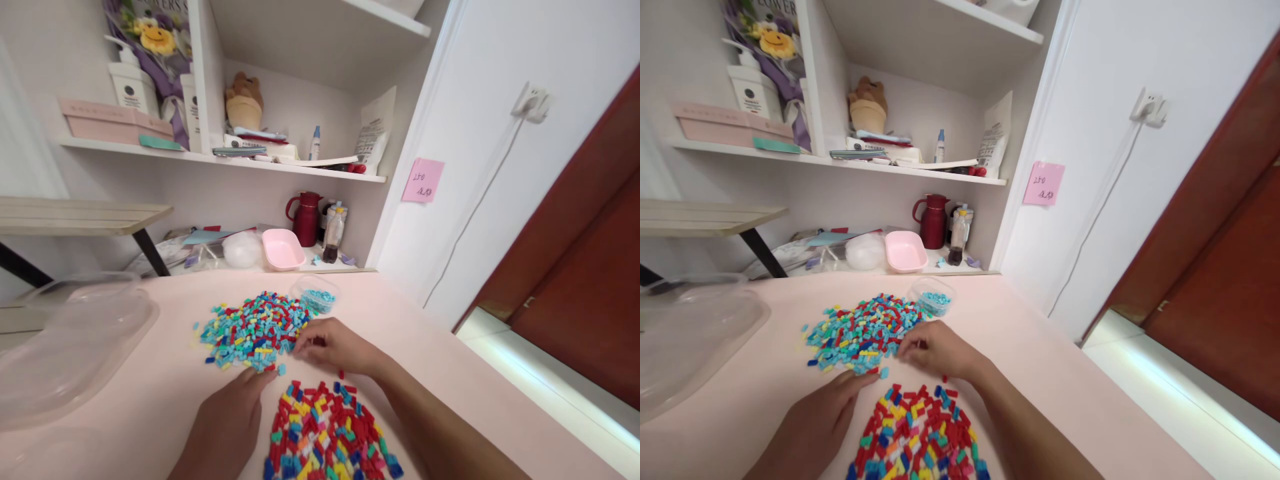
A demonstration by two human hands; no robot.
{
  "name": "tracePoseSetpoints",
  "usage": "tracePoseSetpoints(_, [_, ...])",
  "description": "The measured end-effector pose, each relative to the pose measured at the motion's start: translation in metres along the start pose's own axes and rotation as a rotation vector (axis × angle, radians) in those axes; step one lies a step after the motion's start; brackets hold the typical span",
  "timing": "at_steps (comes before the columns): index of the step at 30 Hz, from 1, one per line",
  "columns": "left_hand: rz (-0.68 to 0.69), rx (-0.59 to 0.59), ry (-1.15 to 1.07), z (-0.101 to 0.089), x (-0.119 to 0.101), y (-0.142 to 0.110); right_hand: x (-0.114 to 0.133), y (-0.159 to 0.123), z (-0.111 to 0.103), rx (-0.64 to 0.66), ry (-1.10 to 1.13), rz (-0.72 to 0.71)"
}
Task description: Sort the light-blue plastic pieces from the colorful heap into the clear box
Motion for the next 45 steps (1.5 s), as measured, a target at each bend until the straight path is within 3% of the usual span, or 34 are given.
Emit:
tracePoseSetpoints(3, [0.010,-0.001,-0.014,-0.001,-0.001,-0.001,0.003,-0.001,0.019,0.105,-0.126,-0.031])
tracePoseSetpoints(7, [-0.025,0.034,-0.017,-0.001,-0.002,-0.002,-0.002,0.001,0.025,0.035,-0.294,-0.015])
tracePoseSetpoints(13, [0.001,0.042,-0.030,-0.004,-0.006,-0.004,-0.005,0.004,0.035,0.047,-0.341,-0.044])
tracePoseSetpoints(19, [0.015,0.036,-0.051,-0.005,-0.007,-0.003,-0.005,0.004,0.034,0.005,-0.298,-0.019])
tracePoseSetpoints(30, [-0.006,0.036,-0.033,-0.003,-0.004,-0.003,-0.009,0.005,0.028,-0.034,-0.012,0.047])
tracePoseSetpoints(33, [-0.011,0.035,-0.030,-0.001,-0.003,-0.002,-0.009,0.006,0.000,-0.208,0.076,0.052])
tracePoseSetpoints(37, [-0.031,0.039,-0.009,0.003,0.000,0.000,-0.027,-0.004,-0.055,-0.673,0.140,0.084])
tracePoseSetpoints(39, [-0.032,0.031,-0.003,0.004,0.000,0.000,-0.042,-0.013,-0.073,-0.844,0.130,0.099])
tracePoseSetpoints(45, [-0.053,0.025,0.024,0.003,0.000,0.000,-0.071,-0.028,-0.083,-0.930,0.171,0.164])
Point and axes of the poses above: each hand's wrist, its own y-axis towards the middle knuckle, its own z-axis out of the palm, x = y × z, the point moved 7 cm from there along y, towards the middle knuckle, and after that the axes turned 5 degrees about y, right-handed, at the moved point
